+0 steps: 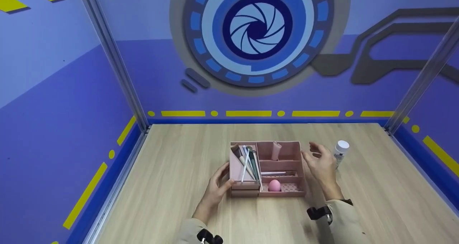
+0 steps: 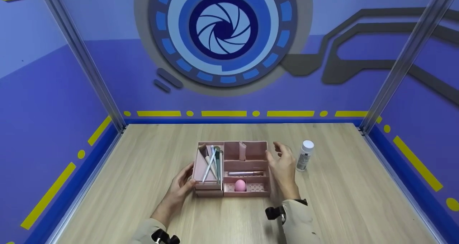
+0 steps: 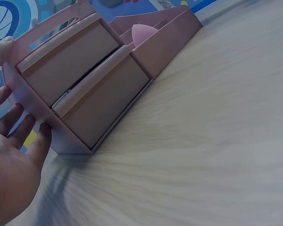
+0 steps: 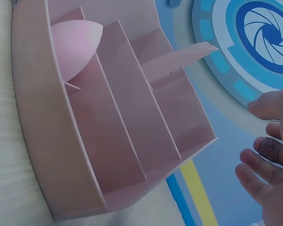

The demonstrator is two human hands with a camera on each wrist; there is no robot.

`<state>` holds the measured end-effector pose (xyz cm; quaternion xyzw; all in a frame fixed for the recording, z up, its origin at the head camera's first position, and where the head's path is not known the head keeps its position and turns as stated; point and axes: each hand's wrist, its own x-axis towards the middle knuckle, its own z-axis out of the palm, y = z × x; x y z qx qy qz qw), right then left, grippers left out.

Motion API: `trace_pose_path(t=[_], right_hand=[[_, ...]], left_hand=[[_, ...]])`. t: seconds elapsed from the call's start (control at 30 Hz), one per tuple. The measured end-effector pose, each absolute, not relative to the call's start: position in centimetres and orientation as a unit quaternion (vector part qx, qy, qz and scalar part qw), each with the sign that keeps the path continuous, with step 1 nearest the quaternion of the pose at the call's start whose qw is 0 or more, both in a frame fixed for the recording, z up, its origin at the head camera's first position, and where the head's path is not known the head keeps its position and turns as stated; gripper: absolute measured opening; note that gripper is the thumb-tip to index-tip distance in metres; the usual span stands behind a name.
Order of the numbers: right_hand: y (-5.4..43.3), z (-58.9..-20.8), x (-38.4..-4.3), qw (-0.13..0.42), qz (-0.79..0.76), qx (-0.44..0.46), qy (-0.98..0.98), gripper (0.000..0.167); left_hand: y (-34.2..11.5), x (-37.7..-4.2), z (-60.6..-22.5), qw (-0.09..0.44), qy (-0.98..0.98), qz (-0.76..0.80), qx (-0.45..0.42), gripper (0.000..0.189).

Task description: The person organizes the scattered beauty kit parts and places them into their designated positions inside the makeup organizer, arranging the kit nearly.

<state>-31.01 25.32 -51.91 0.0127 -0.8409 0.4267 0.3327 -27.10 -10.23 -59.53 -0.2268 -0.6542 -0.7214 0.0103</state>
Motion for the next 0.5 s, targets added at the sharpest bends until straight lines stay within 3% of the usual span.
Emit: trace_pose_path(t=[0.5], right_hand=[[28.0, -50.8, -30.9, 0.413, 0.394, 0.009, -0.821, 0.038]], left_hand=[[-10.3, -26.8, -59.4, -0.014, -0.651, -0.733, -0.199, 0.064]])
